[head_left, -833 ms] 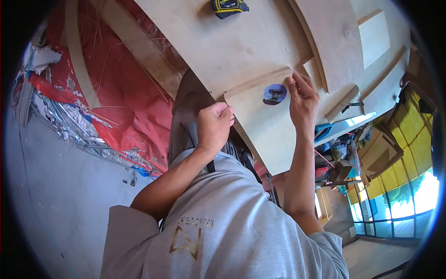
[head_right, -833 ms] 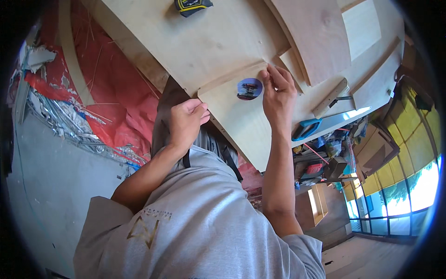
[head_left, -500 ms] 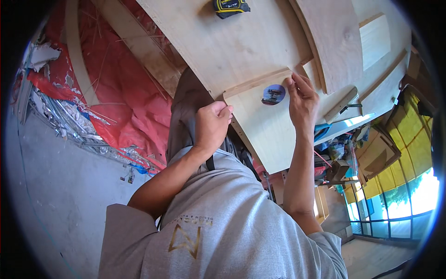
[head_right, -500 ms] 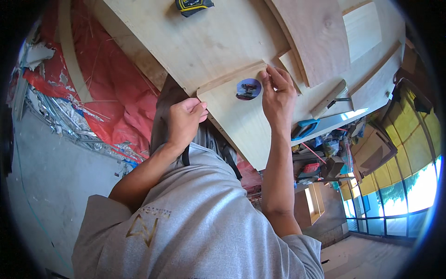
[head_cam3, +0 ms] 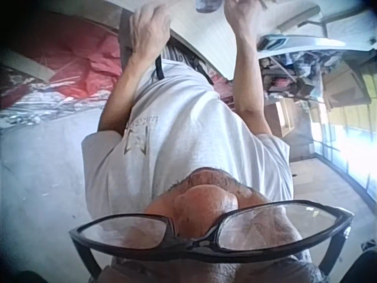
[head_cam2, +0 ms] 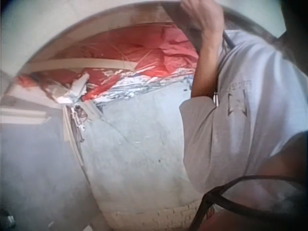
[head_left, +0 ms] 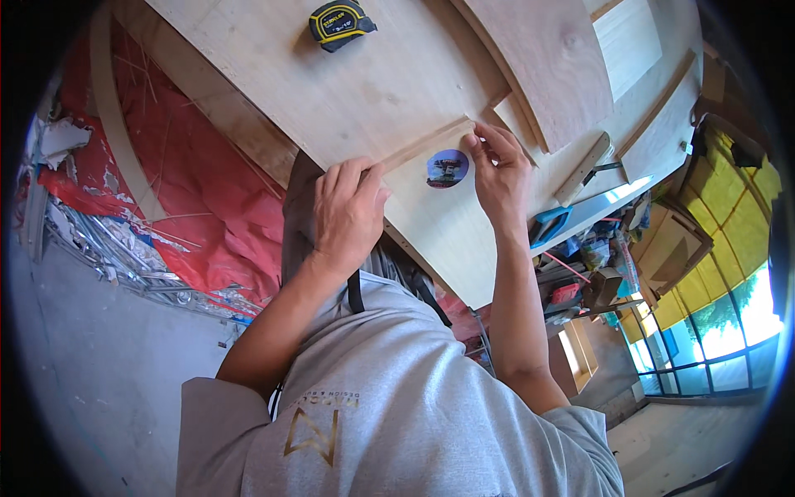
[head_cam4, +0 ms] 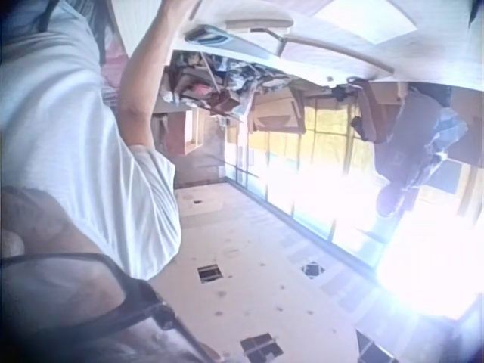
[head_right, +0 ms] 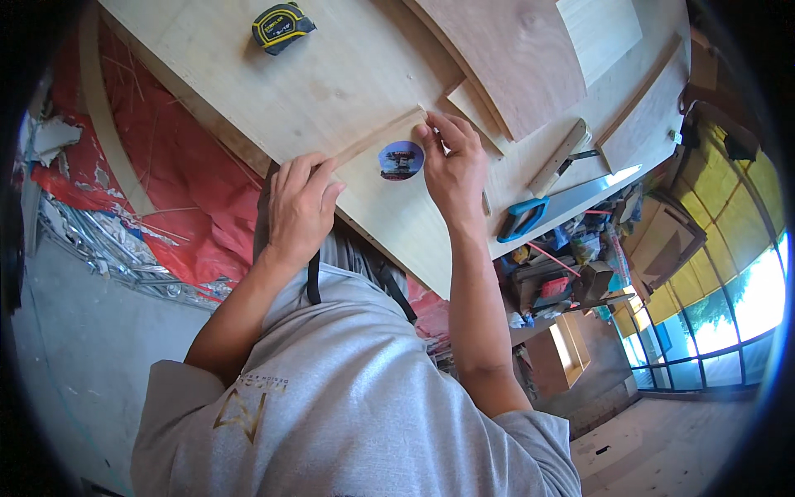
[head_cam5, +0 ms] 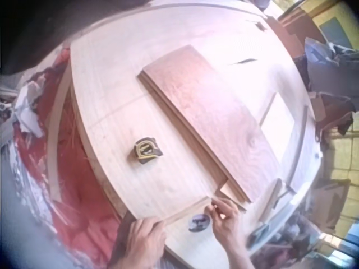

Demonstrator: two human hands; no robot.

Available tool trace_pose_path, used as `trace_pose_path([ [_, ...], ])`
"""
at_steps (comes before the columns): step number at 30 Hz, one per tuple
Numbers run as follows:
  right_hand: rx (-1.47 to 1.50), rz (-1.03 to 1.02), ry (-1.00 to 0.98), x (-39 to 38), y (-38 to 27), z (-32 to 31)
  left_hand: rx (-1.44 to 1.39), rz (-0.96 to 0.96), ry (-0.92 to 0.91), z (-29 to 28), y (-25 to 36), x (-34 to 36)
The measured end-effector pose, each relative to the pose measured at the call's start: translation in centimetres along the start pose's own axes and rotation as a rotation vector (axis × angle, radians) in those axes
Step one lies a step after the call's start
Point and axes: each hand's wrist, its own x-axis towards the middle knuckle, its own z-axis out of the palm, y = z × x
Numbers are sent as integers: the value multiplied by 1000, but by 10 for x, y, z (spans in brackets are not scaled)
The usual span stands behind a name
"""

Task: The person saws a piece of lumber with a hand saw, then uses a square tool to mark lines and align pieces on a workbench.

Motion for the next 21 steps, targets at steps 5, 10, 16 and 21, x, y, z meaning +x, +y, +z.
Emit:
trace_pose_path([
  [5,32,18,22,-1,-6,0,-58,62,31,12,5,15],
  [10,61,-1,34,0,-1,2,-90,102,44,28,17,38],
  [16,66,-18,72,0,12,5,-84,138,34,42,36,62],
  [21,131,-32,107,-1,16,9,-81,172,53,51,39,70],
])
